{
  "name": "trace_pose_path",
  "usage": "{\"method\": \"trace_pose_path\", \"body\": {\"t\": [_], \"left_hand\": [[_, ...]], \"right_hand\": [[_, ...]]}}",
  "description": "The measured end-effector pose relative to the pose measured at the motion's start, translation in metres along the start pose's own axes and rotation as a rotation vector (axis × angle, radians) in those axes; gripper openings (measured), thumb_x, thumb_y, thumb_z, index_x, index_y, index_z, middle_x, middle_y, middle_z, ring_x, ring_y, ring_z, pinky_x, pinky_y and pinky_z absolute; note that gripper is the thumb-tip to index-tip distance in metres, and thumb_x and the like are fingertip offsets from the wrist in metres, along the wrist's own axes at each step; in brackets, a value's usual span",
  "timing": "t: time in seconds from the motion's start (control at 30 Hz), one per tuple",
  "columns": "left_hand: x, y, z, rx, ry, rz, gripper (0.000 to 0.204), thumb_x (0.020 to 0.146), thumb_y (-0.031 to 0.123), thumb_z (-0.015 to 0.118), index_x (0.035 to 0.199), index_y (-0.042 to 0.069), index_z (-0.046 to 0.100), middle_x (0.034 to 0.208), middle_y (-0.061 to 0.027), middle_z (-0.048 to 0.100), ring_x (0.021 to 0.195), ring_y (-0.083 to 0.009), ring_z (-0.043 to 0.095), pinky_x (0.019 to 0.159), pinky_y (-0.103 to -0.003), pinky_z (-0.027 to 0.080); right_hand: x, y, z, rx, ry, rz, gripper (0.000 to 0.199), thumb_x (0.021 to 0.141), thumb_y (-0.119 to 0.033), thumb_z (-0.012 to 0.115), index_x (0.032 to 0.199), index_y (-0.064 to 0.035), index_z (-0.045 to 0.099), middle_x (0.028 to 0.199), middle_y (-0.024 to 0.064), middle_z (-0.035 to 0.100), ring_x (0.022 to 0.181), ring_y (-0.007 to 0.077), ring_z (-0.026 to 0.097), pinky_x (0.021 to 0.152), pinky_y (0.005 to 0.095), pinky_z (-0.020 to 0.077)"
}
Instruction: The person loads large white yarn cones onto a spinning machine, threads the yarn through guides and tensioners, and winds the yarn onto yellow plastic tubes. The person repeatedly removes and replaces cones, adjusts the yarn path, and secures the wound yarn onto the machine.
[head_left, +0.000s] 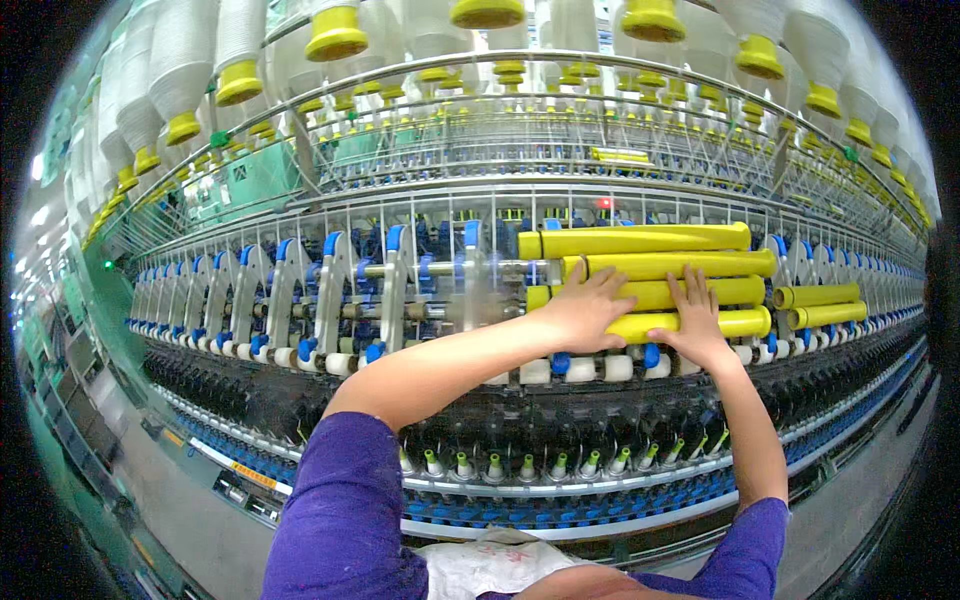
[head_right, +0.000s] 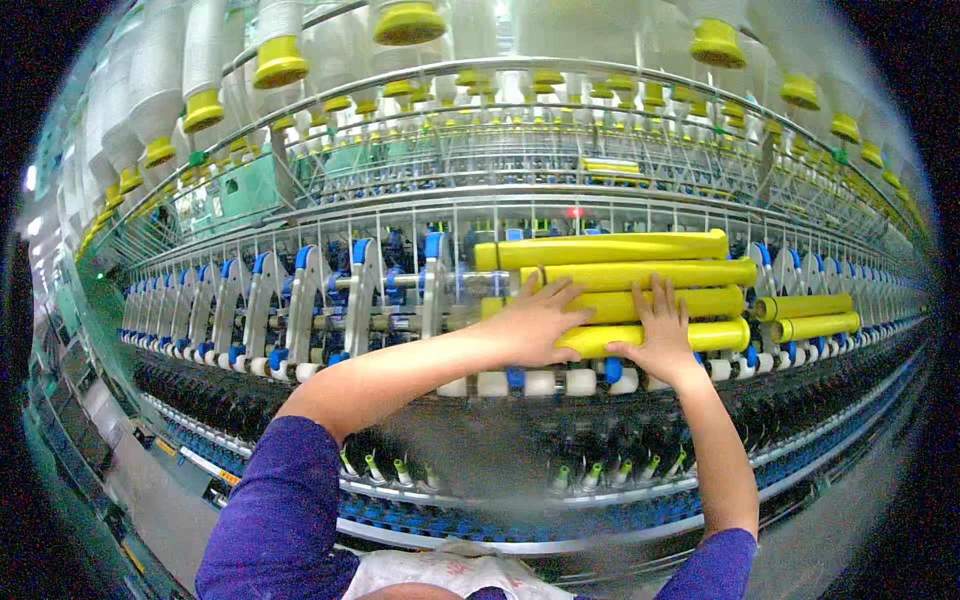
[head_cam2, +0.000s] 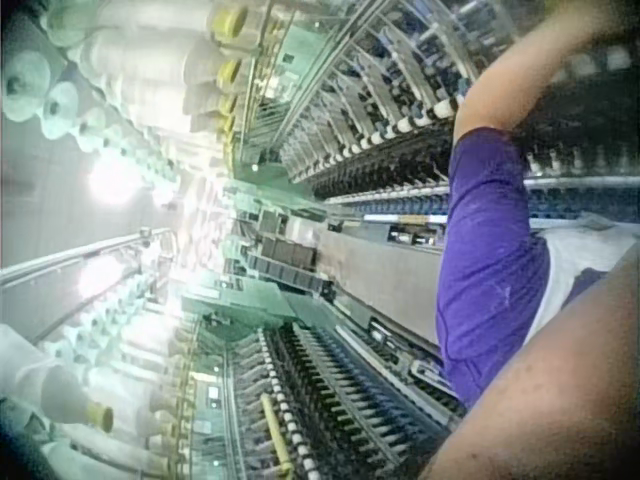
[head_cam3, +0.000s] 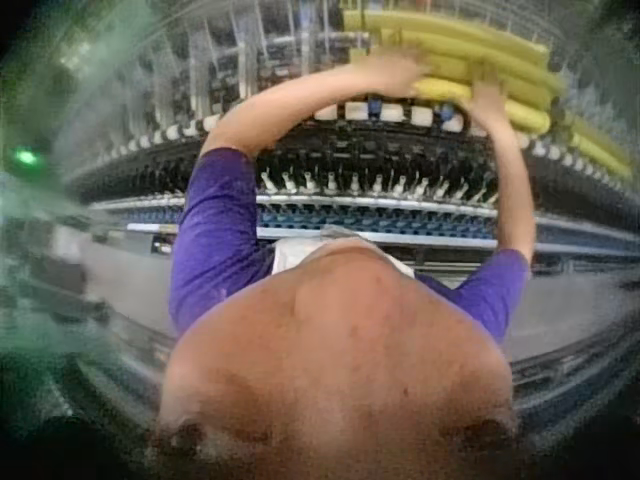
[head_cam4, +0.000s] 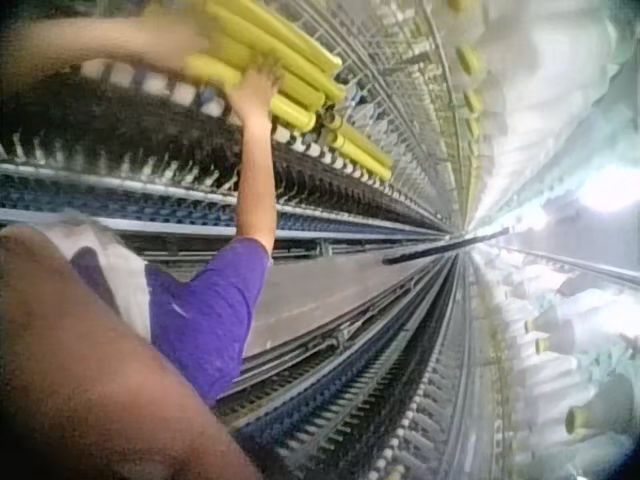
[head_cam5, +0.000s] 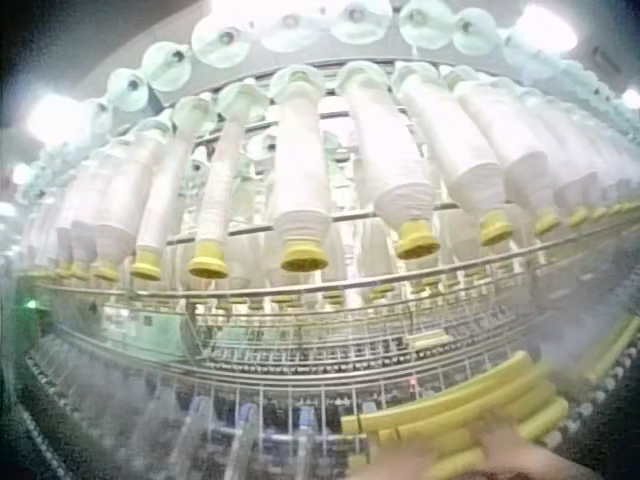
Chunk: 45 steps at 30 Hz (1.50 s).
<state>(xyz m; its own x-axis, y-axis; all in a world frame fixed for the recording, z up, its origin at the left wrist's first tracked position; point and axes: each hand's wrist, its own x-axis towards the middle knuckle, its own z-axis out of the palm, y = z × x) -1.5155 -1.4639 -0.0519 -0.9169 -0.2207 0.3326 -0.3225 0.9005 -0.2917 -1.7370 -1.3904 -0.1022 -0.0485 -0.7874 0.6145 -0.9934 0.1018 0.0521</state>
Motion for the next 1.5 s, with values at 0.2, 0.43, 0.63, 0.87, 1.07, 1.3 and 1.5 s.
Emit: {"method": "trace_pose_path", "body": {"t": [0.2,0.43,0.63,0.87,1.07,1.3,1.5], "left_hand": [[-0.124,-0.036,-0.103,-0.062,0.647,0.036,0.036,0.075,0.024,0.069,0.105,0.005,0.06,0.096,-0.0119,0.061,0.098,-0.03,0.055,0.09,-0.041,0.042],[-0.117,-0.138,-0.249,0.512,1.462,-0.179,0.056,0.078,0.026,0.068,0.119,-0.003,0.043,0.089,-0.0161,0.059,0.078,-0.0251,0.059,0.069,-0.037,0.049],[-0.108,-0.182,-0.313,-0.5,1.101,-0.443,0.031,0.073,0.017,0.068,0.096,0.003,0.054,0.076,-0.0077,0.06,0.063,-0.0174,0.062,0.048,-0.031,0.049],[-0.239,-0.141,-0.201,-0.955,0.785,-0.41,0.054,0.07,0.027,0.072,0.111,0.005,0.044,0.089,-0.0085,0.058,0.076,-0.0198,0.062,0.068,-0.036,0.052],[-0.392,-0.094,-0.104,-1.332,-0.009,-0.751,0.074,0.061,0.021,0.078,0.125,0.006,0.044,0.098,-0.0051,0.059,0.088,-0.0163,0.058,0.084,-0.032,0.045],[-0.379,-0.187,-0.062,0.345,0.195,-0.79,0.059,0.067,0.023,0.072,0.119,0.009,0.047,0.103,-0.0162,0.057,0.099,-0.0327,0.056,0.083,-0.043,0.046],[-0.327,-0.207,-0.024,0.114,-0.073,-0.662,0.061,0.062,0.029,0.07,0.118,0.01,0.052,0.105,-0.0161,0.06,0.099,-0.0345,0.057,0.085,-0.045,0.046]], "right_hand": [[0.05,-0.109,-0.013,0.572,0.085,-0.304,0.043,0.078,-0.033,0.066,0.115,-0.0116,0.06,0.112,0.0139,0.058,0.109,0.0323,0.051,0.095,0.0421,0.0382],[0.275,-0.297,-0.102,1.088,0.35,-0.141,0.061,0.081,-0.033,0.063,0.125,0.0056,0.045,0.123,0.027,0.05,0.114,0.0329,0.052,0.097,0.0378,0.0405],[0.343,-0.315,-0.061,0.137,0.056,-0.215,0.027,0.088,-0.01,0.047,0.109,-0.0033,0.063,0.115,0.0169,0.06,0.108,0.0316,0.057,0.092,0.0416,0.0455],[0.305,-0.296,-0.041,0.3,0.218,-0.102,0.054,0.079,-0.027,0.068,0.125,-0.0078,0.05,0.123,0.0158,0.053,0.111,0.0314,0.054,0.092,0.0422,0.0454],[0.229,-0.309,-0.062,0.199,1.464,-0.728,0.051,0.065,-0.023,0.076,0.112,-0.0233,0.057,0.121,0.0084,0.043,0.116,0.0275,0.04,0.098,0.0421,0.0352],[0.175,-0.347,-0.017,0.219,0.17,-0.872,0.047,0.071,-0.029,0.071,0.113,-0.0128,0.057,0.094,0.0101,0.062,0.092,0.0295,0.058,0.078,0.0404,0.0488],[0.139,-0.387,0.026,0.305,-0.201,-0.731,0.063,0.069,-0.045,0.071,0.118,-0.0104,0.053,0.105,0.0114,0.054,0.104,0.0283,0.053,0.081,0.0392,0.0482]]}}
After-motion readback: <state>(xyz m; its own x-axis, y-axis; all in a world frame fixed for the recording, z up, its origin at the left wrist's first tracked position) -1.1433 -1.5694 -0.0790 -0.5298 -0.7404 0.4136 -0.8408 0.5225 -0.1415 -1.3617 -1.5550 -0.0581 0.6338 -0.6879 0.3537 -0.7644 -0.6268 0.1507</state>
